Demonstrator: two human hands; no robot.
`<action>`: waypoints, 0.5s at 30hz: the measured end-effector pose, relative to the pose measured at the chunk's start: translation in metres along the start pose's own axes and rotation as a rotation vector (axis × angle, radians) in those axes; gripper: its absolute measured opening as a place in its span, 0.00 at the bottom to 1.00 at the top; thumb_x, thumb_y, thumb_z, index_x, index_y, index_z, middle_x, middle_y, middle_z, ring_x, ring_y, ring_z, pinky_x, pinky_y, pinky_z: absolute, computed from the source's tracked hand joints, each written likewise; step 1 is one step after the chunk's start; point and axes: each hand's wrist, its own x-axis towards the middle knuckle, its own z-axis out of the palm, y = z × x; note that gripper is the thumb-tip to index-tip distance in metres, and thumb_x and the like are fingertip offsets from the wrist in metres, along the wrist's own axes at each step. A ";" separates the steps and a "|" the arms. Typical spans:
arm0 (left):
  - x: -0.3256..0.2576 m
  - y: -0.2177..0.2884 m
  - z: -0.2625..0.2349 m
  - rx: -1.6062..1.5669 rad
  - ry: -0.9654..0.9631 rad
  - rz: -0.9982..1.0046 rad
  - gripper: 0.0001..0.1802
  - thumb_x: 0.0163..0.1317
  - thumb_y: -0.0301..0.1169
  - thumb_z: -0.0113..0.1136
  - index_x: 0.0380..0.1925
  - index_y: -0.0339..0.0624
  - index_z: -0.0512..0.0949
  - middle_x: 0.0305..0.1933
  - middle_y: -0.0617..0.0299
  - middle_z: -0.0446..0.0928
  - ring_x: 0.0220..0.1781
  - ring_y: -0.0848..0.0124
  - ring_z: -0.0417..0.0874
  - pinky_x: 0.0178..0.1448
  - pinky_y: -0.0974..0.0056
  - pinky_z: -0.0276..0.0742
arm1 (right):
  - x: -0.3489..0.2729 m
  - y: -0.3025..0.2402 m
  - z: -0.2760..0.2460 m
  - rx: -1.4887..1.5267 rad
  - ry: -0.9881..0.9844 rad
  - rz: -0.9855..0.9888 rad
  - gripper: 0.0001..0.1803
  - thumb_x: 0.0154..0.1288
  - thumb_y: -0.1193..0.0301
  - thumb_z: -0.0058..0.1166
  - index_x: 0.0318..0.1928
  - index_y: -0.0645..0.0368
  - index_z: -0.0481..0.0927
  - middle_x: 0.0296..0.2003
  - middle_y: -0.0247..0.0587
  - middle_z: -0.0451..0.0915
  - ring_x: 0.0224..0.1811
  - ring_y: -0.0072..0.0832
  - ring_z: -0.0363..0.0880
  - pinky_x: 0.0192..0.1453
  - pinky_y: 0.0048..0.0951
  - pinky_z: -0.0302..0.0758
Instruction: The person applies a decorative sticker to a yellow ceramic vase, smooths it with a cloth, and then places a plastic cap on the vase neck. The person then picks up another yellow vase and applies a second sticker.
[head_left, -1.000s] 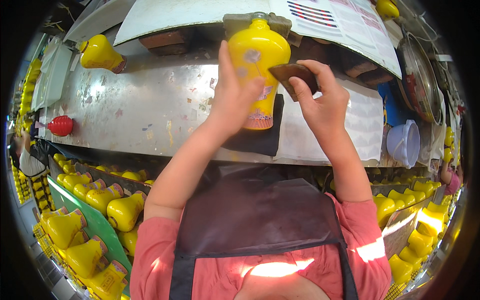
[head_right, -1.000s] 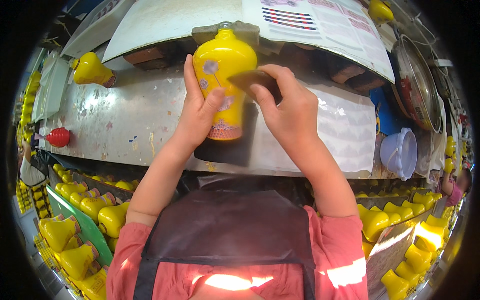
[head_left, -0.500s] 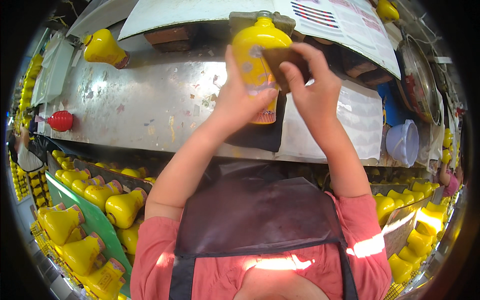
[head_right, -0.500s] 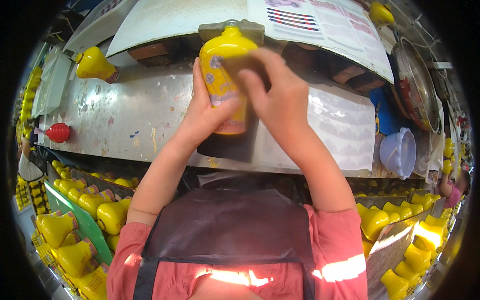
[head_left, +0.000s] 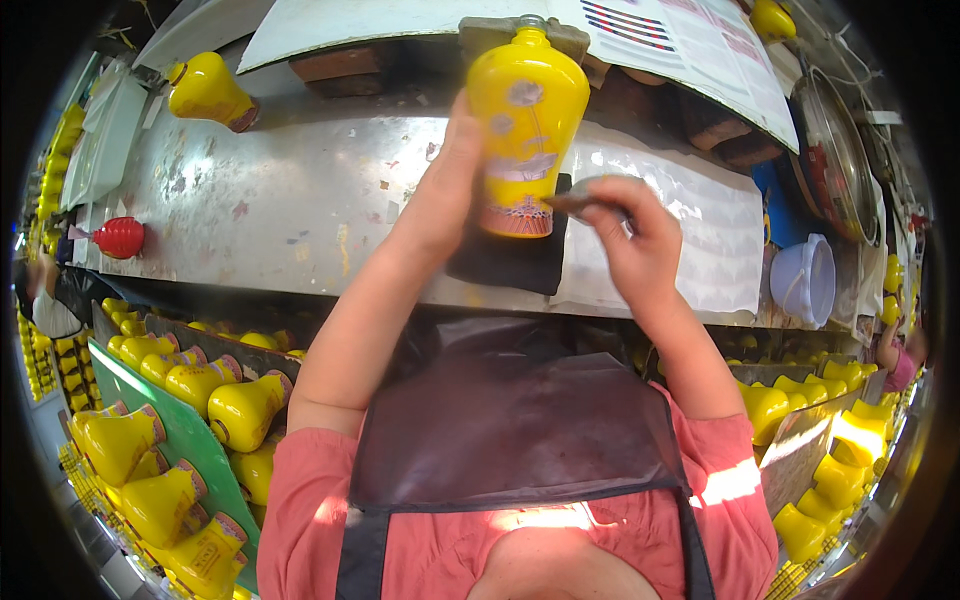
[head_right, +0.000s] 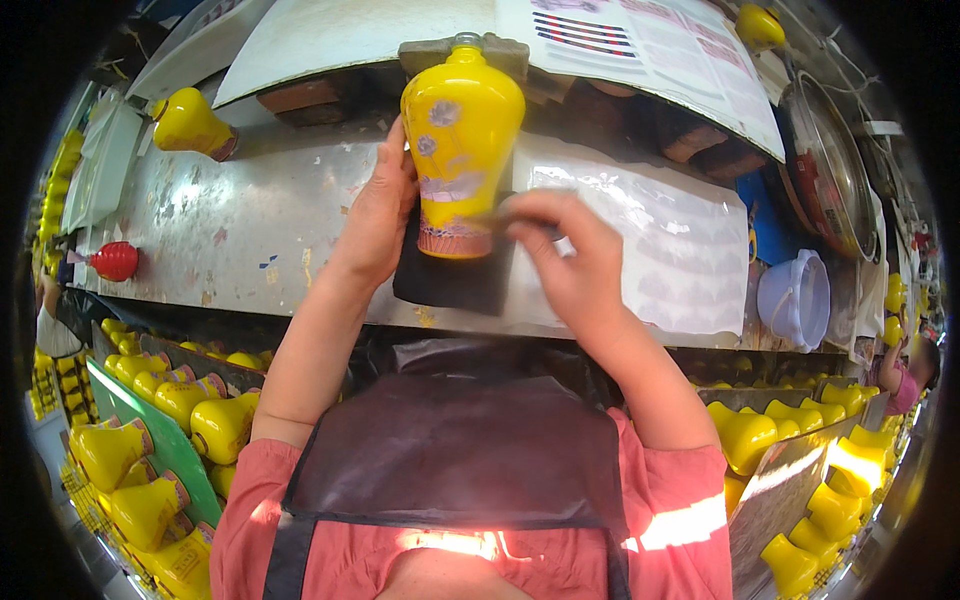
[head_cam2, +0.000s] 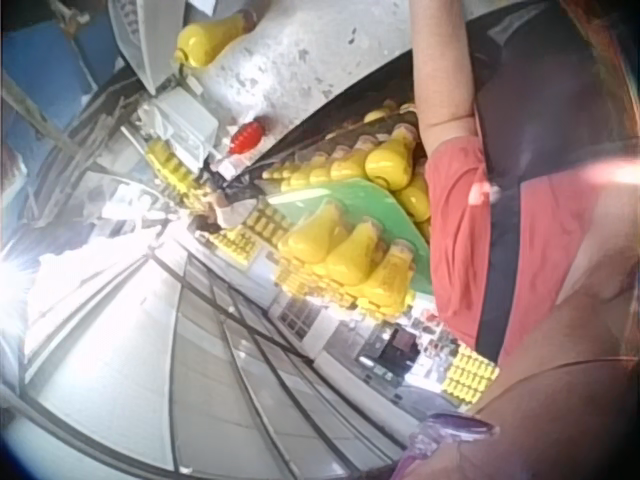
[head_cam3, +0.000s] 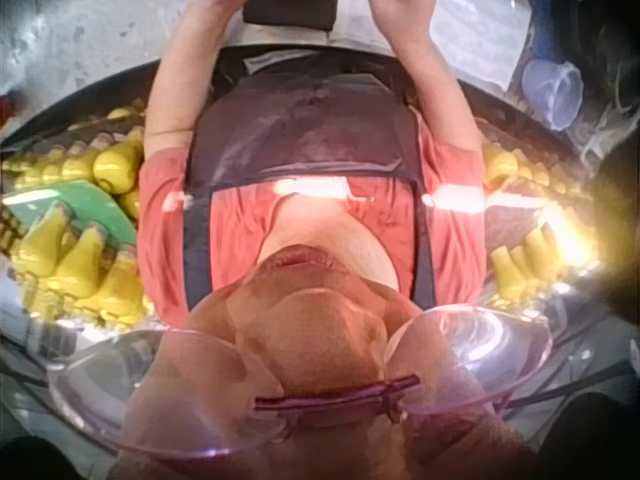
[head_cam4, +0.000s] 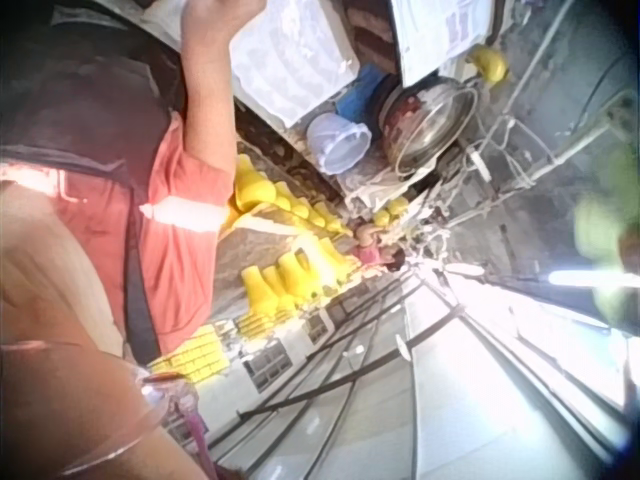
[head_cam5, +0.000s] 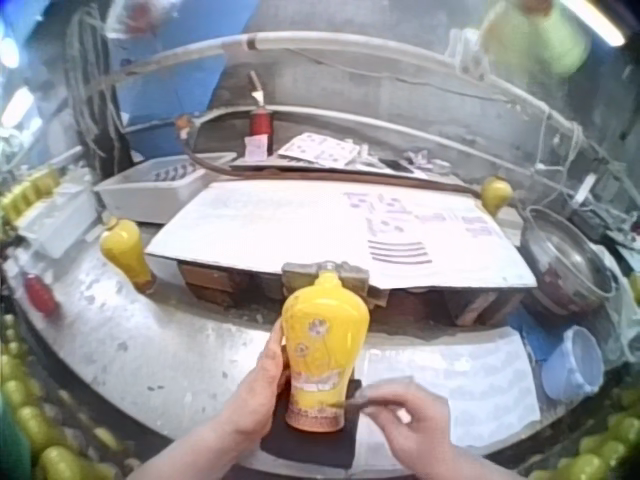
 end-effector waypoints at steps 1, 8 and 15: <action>-0.001 0.000 0.000 0.014 0.009 0.020 0.40 0.81 0.57 0.40 0.81 0.44 0.49 0.78 0.53 0.62 0.78 0.61 0.66 0.79 0.56 0.61 | 0.005 0.001 -0.004 0.075 0.023 0.186 0.07 0.71 0.76 0.62 0.47 0.62 0.85 0.37 0.34 0.86 0.38 0.21 0.83 0.46 0.25 0.78; -0.009 -0.015 -0.012 0.528 0.155 0.075 0.42 0.77 0.42 0.53 0.82 0.37 0.47 0.78 0.44 0.62 0.78 0.56 0.66 0.79 0.56 0.61 | 0.028 0.014 0.014 0.115 -0.148 0.523 0.35 0.74 0.60 0.58 0.75 0.61 0.66 0.32 0.38 0.83 0.28 0.20 0.79 0.37 0.27 0.78; -0.014 -0.034 -0.022 0.305 0.159 0.053 0.38 0.78 0.34 0.53 0.83 0.45 0.51 0.78 0.51 0.62 0.73 0.64 0.68 0.77 0.60 0.63 | 0.030 0.014 0.017 0.088 -0.241 0.480 0.40 0.71 0.57 0.60 0.77 0.59 0.64 0.37 0.43 0.84 0.33 0.21 0.81 0.41 0.27 0.79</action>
